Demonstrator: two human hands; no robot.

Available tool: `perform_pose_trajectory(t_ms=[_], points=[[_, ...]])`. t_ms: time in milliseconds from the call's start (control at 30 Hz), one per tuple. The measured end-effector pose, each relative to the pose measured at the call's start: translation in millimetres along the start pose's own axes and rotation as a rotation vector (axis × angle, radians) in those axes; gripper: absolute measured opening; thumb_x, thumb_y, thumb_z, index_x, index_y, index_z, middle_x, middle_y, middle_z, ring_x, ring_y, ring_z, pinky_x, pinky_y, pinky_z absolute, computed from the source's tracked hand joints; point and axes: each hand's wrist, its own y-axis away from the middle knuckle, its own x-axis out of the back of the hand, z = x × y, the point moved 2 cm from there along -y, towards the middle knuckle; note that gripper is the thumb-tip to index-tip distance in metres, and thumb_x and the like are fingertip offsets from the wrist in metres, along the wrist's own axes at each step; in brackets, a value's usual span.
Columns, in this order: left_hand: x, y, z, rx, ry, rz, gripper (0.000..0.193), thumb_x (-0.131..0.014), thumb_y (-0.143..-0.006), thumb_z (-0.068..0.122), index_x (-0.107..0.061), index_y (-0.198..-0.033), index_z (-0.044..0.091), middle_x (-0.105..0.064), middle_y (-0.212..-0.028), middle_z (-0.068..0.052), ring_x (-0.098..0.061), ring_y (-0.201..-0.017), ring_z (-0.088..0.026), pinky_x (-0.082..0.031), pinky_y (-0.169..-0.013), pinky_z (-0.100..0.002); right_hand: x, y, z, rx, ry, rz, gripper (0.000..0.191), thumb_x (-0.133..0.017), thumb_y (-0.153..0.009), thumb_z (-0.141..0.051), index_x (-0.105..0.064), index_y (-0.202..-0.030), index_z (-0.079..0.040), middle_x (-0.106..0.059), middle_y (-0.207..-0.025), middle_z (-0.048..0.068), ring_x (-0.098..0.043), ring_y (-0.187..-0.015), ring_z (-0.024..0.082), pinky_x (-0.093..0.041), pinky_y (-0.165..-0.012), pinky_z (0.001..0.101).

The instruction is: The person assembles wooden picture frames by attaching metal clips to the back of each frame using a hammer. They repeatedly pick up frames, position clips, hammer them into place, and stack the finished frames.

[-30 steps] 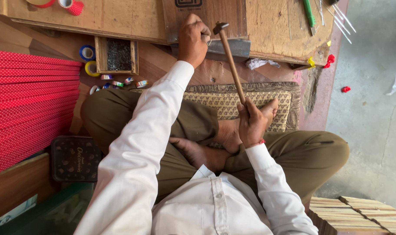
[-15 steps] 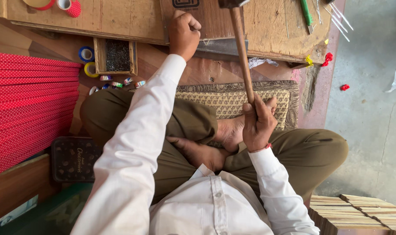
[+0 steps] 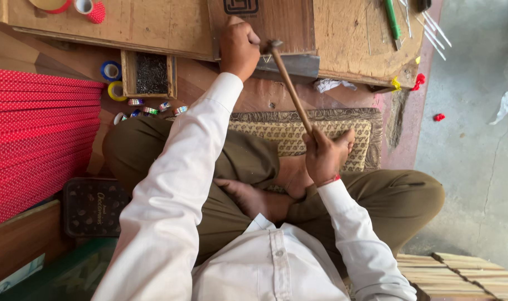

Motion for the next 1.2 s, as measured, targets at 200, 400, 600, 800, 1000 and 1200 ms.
perform_pose_trajectory(t_ms=[200,400,600,800,1000,1200], points=[[0.4,0.8,5.8,-0.013,-0.009,0.002,0.020,-0.070,-0.066,-0.012,-0.059,-0.062,0.004,-0.064,-0.087,-0.016,-0.065,-0.083,-0.035,-0.052,-0.071,-0.044,-0.7,8.8,10.6,-0.192,-0.274,0.103,0.017,-0.069,-0.095,-0.020,-0.068,-0.107,-0.008,-0.068,-0.091,0.012,-0.059,-0.083,0.029,-0.046,-0.087,0.0357],[1.8,-1.1,5.2,-0.051,0.009,0.017,0.020,-0.070,-0.063,-0.012,-0.058,-0.060,0.005,-0.063,-0.085,-0.016,-0.065,-0.081,-0.035,-0.051,-0.068,-0.046,-9.3,9.3,18.0,0.121,0.106,0.044,0.019,-0.074,-0.093,-0.013,-0.075,-0.108,-0.002,-0.068,-0.082,0.012,-0.053,-0.087,0.037,-0.044,-0.082,0.0460],[4.1,-1.3,8.9,-0.080,-0.015,0.003,0.022,-0.069,-0.061,-0.013,-0.060,-0.060,0.006,-0.064,-0.087,-0.014,-0.066,-0.081,-0.034,-0.053,-0.068,-0.044,-10.2,13.1,16.4,0.036,-0.002,0.150,0.016,-0.072,-0.100,-0.016,-0.074,-0.111,-0.005,-0.064,-0.086,0.019,-0.053,-0.083,0.032,-0.046,-0.080,0.0415],[11.9,8.3,19.6,-0.033,0.029,-0.091,0.018,-0.072,-0.074,-0.013,-0.062,-0.075,0.002,-0.064,-0.094,-0.015,-0.066,-0.086,-0.034,-0.053,-0.074,-0.043,-2.7,11.6,23.6,-0.179,-0.121,-0.047,0.014,-0.069,-0.101,-0.013,-0.071,-0.102,0.001,-0.059,-0.071,0.006,-0.051,-0.069,0.023,-0.043,-0.075,0.0411],[28.0,34.6,49.1,-0.270,-0.260,-0.316,0.019,-0.081,-0.080,0.006,-0.064,-0.089,0.005,-0.063,-0.105,-0.010,-0.063,-0.093,-0.029,-0.054,-0.081,-0.040,-22.0,26.9,63.7,-0.830,-0.924,-0.117,0.026,-0.062,-0.104,-0.023,-0.072,-0.116,-0.002,-0.057,-0.069,-0.001,-0.048,-0.049,0.006,-0.036,-0.041,0.0215],[41.6,24.4,66.2,-0.632,-0.438,-0.383,0.005,-0.072,-0.086,0.011,-0.070,-0.090,0.008,-0.065,-0.108,-0.009,-0.062,-0.094,-0.029,-0.054,-0.078,-0.041,-38.9,34.9,89.8,-0.904,-1.014,-0.167,0.020,-0.066,-0.102,-0.022,-0.066,-0.106,-0.003,-0.064,-0.069,0.003,-0.053,-0.044,0.009,-0.039,-0.038,0.0227]])
